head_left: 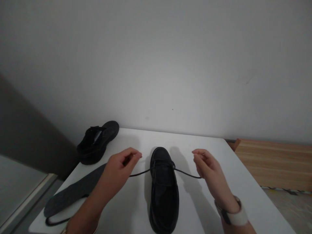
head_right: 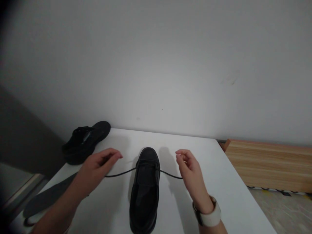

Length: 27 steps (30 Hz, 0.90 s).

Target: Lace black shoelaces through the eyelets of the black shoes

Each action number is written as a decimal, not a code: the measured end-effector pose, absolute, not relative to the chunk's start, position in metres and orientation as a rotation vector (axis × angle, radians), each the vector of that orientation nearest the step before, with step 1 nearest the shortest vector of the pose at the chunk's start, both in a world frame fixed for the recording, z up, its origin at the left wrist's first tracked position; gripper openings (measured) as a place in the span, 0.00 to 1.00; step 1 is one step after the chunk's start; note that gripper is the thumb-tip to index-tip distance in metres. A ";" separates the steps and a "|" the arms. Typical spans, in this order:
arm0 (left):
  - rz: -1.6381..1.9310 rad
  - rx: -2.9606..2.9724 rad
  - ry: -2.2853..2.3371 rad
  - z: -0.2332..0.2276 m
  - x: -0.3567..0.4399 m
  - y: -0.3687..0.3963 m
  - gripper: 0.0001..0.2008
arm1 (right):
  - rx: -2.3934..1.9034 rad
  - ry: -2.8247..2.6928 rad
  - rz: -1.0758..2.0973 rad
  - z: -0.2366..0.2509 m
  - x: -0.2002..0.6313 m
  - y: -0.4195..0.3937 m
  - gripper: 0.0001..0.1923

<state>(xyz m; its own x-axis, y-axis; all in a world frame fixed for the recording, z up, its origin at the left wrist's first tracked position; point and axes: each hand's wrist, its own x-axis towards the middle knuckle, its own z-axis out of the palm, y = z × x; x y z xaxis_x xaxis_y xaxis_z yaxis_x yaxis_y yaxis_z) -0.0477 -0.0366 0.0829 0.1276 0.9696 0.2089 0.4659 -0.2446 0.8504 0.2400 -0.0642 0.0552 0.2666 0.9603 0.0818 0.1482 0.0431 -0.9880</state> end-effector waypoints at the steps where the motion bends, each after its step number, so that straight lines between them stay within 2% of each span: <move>1: 0.939 1.824 1.368 0.075 -0.044 -0.031 0.13 | -1.447 -1.234 0.891 0.047 0.239 -0.061 0.15; 5: 0.793 1.870 1.287 0.044 -0.027 -0.019 0.15 | -1.535 -1.579 0.895 0.028 0.223 -0.056 0.17; 9: 0.805 1.804 1.241 0.031 -0.017 -0.022 0.13 | -1.502 -1.626 0.948 0.026 0.210 -0.057 0.14; 16: 0.749 1.753 1.267 0.051 -0.023 -0.039 0.12 | -1.431 -1.674 0.949 0.041 0.210 -0.065 0.12; 19: 0.591 1.822 1.359 0.062 -0.028 -0.048 0.15 | -1.517 -1.734 0.907 0.051 0.215 -0.073 0.14; 23: 0.351 1.956 1.330 0.068 -0.031 -0.058 0.14 | -1.693 -1.916 0.881 0.063 0.217 -0.085 0.15; 27: 0.483 2.017 1.316 0.067 -0.030 -0.065 0.14 | -1.666 -1.982 0.815 0.071 0.212 -0.093 0.14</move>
